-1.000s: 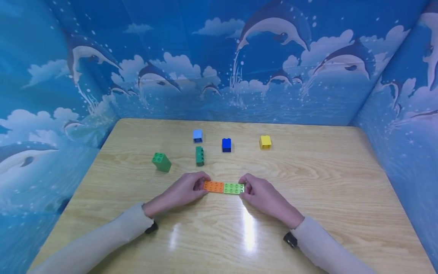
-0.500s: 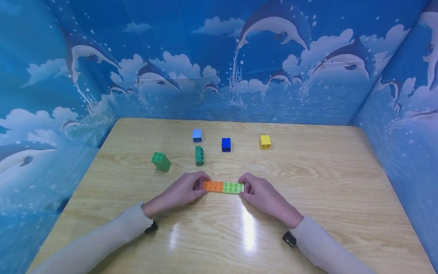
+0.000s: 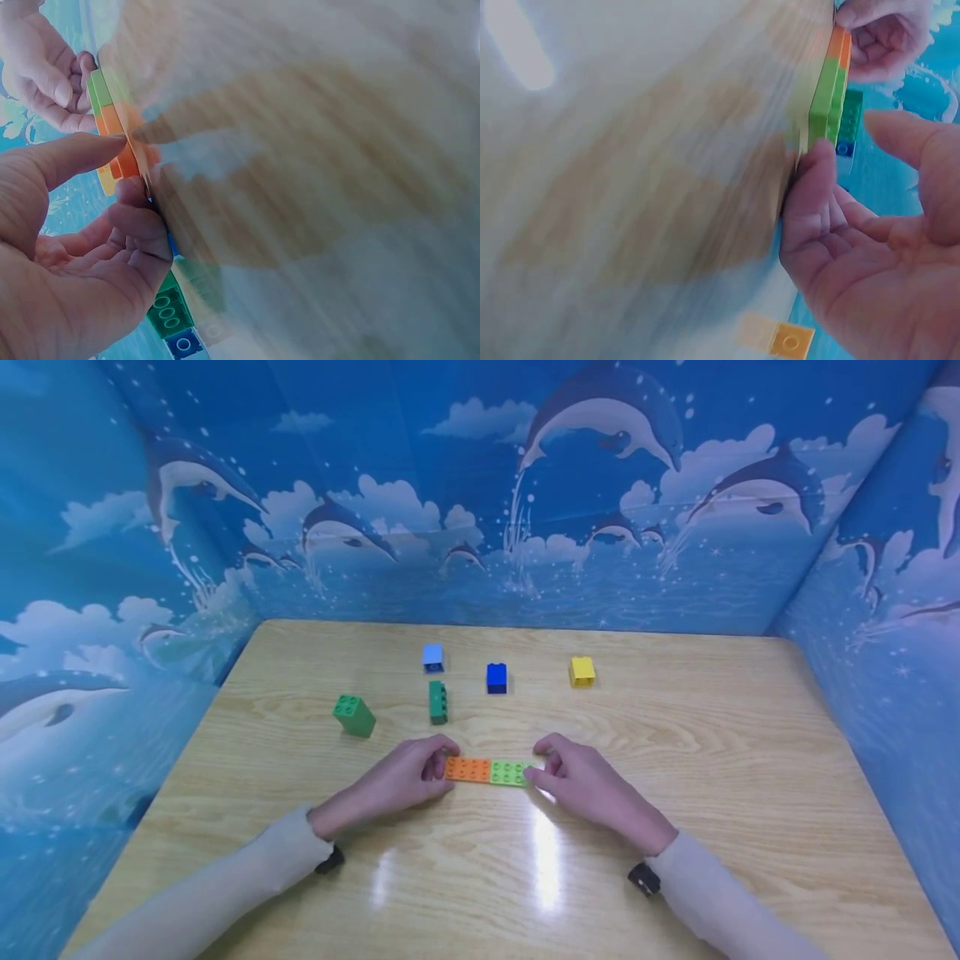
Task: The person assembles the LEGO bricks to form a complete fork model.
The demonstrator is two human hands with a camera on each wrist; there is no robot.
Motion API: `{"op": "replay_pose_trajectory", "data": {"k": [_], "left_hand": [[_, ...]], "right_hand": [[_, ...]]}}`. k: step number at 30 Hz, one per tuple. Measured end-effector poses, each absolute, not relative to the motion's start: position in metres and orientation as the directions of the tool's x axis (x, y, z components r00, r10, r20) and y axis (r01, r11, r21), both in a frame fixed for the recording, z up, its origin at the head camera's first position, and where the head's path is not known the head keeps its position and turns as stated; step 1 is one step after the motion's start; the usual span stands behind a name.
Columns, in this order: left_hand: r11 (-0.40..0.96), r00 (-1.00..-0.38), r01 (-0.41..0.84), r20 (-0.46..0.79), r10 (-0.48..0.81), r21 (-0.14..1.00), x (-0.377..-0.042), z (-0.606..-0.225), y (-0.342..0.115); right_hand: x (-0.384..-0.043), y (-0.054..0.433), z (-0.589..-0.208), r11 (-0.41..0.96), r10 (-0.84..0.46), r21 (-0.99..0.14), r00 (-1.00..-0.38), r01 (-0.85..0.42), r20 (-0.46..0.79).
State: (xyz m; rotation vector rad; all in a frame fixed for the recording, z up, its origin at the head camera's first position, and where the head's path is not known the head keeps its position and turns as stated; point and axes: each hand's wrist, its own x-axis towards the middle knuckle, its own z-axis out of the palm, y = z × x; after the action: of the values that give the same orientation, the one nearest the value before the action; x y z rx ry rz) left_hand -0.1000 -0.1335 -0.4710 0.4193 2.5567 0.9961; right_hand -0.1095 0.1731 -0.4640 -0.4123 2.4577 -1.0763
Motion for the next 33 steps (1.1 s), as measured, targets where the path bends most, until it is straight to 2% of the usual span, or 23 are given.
{"op": "replay_pose_trajectory", "data": {"k": [8,14,20,33], "left_hand": [[0.749,-0.907,0.19,-0.179,0.382,0.635,-0.098,-0.469,-0.139],[0.763,-0.905,0.208,-0.176,0.387,0.612,-0.098,-0.469,-0.141],[0.778,-0.908,0.215,-0.172,0.381,0.59,-0.099,-0.47,-0.14],[0.761,-0.902,0.264,-0.128,0.412,0.593,-0.101,-0.473,-0.143]], "right_hand": [[-0.137,0.194,-0.459,0.64,-0.261,-0.761,-0.962,-0.107,-0.085],[-0.171,0.211,-0.453,0.658,-0.122,-0.748,-0.992,-0.091,0.013],[-0.204,0.219,-0.454,0.693,-0.067,-0.721,-0.996,0.0,-0.065],[-0.232,0.211,-0.456,0.779,-0.152,-0.626,-0.962,0.025,-0.227]]}}
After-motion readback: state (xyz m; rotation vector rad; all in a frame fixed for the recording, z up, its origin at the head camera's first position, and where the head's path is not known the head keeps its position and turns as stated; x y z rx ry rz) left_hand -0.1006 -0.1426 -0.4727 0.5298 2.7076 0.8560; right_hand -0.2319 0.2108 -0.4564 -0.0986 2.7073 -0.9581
